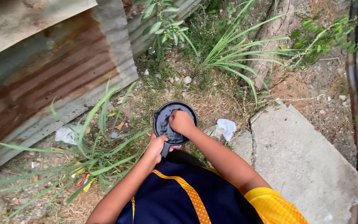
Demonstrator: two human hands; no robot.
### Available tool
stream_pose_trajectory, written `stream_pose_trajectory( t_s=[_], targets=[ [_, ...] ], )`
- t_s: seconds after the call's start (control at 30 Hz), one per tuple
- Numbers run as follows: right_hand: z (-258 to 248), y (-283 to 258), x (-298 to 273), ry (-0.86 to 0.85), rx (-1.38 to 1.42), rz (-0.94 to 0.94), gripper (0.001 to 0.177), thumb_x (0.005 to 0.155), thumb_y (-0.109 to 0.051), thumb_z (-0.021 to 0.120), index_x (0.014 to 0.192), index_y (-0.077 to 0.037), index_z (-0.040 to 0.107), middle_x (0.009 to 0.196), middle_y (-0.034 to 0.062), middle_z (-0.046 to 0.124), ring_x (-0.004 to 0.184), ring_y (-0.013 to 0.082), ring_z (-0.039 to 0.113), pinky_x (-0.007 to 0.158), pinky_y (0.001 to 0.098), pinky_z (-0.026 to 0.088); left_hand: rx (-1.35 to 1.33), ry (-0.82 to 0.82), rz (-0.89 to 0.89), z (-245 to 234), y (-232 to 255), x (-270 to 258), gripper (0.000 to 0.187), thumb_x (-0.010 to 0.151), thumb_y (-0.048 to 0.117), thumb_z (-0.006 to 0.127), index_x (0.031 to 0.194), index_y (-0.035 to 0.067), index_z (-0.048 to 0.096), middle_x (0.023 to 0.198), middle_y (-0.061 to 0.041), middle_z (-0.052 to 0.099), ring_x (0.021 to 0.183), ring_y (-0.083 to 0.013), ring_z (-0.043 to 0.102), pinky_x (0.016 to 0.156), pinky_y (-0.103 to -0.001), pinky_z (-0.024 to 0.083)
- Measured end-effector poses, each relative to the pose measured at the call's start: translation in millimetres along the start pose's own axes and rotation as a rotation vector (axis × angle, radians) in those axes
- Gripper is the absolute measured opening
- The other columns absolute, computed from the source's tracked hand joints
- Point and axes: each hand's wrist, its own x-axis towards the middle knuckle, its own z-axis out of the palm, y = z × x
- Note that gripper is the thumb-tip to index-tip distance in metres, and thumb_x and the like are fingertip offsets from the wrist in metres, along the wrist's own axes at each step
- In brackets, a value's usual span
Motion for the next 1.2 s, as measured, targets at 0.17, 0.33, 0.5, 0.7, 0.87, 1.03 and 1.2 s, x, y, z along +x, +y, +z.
stream_pose_trajectory(
  t_s=[0.17,0.33,0.5,0.7,0.87,1.03,1.2],
  targets=[
    [-28,41,32,0.108,0.035,0.011,0.028,0.087,-0.027,0.062,0.087,0.0,0.07,0.083,0.0293,0.069,0.082,0.047,0.068,0.081,0.0546,0.055,-0.006,-0.009,0.02,35,4,36,0.057,0.079,-0.006,0.049,0.134,0.004,0.046,0.09,-0.023,0.065,0.054,-0.0308,0.068,0.037,-0.038,0.054],
    [-32,88,71,0.238,0.158,0.025,0.026,0.094,-0.022,0.057,0.087,-0.001,0.071,0.084,0.027,0.071,0.08,0.0444,0.069,0.077,0.0529,0.056,0.069,-0.042,0.117,77,31,60,0.061,0.077,-0.008,0.049,0.137,0.004,0.046,0.096,-0.018,0.067,0.06,-0.028,0.069,0.039,-0.037,0.056],
    [-27,139,123,0.091,0.921,0.506,0.029,0.1,-0.023,0.05,0.096,-0.001,0.07,0.08,0.0141,0.07,0.067,0.0285,0.067,0.061,0.0444,0.057,0.113,-0.103,0.073,126,65,86,0.068,0.076,-0.01,0.046,0.141,0.009,0.037,0.094,-0.021,0.066,0.053,-0.033,0.067,0.034,-0.038,0.049],
    [-72,150,173,0.121,1.522,0.674,0.035,0.099,-0.024,0.043,0.098,0.0,0.068,0.088,0.0119,0.073,0.074,0.0252,0.071,0.067,0.0387,0.063,0.167,-0.113,0.075,173,90,142,0.08,0.08,-0.009,0.045,0.152,0.021,0.029,0.1,-0.021,0.065,0.055,-0.0276,0.067,0.037,-0.037,0.055],
    [-186,145,212,-0.095,1.954,0.343,0.034,0.101,-0.024,0.045,0.1,0.003,0.066,0.087,0.0164,0.069,0.075,0.0284,0.069,0.067,0.042,0.062,0.091,-0.124,0.019,192,127,185,0.079,0.078,-0.011,0.043,0.151,0.018,0.027,0.104,-0.025,0.065,0.055,-0.0356,0.07,0.035,-0.04,0.053],
    [-296,141,244,0.082,1.396,0.375,0.035,0.101,-0.022,0.044,0.102,0.004,0.067,0.088,0.0144,0.071,0.078,0.028,0.07,0.07,0.0418,0.063,0.103,-0.103,-0.017,206,166,223,0.083,0.076,-0.011,0.039,0.15,0.022,0.021,0.108,-0.029,0.062,0.056,-0.0421,0.069,0.034,-0.041,0.052],
    [-307,161,291,0.221,1.102,0.466,0.026,0.098,-0.021,0.053,0.105,-0.004,0.071,0.086,0.0028,0.069,0.077,0.0169,0.069,0.066,0.0379,0.063,0.129,-0.041,-0.012,211,195,242,0.084,0.077,-0.011,0.039,0.15,0.024,0.018,0.106,-0.033,0.063,0.06,-0.0424,0.071,0.036,-0.039,0.053]
  ],
)
